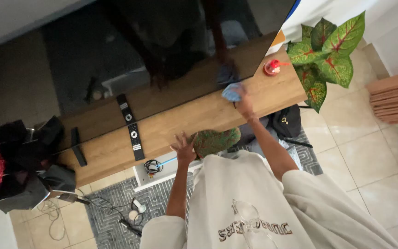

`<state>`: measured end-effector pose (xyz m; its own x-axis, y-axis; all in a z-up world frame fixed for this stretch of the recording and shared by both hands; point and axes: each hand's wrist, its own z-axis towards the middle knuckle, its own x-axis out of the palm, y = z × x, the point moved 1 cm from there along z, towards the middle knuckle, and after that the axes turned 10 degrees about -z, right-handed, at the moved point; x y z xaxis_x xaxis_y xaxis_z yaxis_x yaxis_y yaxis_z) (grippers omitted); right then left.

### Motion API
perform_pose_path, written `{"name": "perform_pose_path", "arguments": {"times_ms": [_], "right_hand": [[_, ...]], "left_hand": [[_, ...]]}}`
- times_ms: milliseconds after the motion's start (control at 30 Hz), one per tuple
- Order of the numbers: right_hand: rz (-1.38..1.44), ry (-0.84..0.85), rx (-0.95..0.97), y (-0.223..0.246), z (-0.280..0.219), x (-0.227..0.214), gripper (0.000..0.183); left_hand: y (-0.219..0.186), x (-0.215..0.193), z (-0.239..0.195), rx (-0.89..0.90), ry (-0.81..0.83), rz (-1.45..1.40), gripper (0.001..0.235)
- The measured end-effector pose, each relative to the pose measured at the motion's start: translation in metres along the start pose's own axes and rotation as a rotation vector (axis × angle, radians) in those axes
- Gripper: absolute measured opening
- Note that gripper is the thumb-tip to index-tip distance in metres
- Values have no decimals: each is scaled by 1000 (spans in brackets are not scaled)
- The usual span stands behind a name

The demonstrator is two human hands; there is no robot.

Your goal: The person wipes a large flat-screen television and the wooden TV stand underneath it using a cloth.

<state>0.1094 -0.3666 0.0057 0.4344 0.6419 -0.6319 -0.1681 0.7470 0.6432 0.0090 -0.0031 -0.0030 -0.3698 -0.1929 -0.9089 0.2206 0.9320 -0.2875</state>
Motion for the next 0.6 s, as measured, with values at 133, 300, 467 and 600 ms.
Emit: {"name": "perform_pose_path", "arguments": {"times_ms": [133, 300, 467, 600], "right_hand": [[63, -193, 127, -12, 6, -26, 59], [32, -435, 195, -32, 26, -41, 57], [38, -462, 188, -14, 34, -44, 52], [70, -451, 267, 7, 30, -26, 56]], "left_hand": [[1, 2, -3, -49, 94, 17, 98], [6, 11, 3, -4, 11, 43, 95], [12, 17, 8, -38, 76, 28, 94], [13, 18, 3, 6, 25, -11, 95]]}}
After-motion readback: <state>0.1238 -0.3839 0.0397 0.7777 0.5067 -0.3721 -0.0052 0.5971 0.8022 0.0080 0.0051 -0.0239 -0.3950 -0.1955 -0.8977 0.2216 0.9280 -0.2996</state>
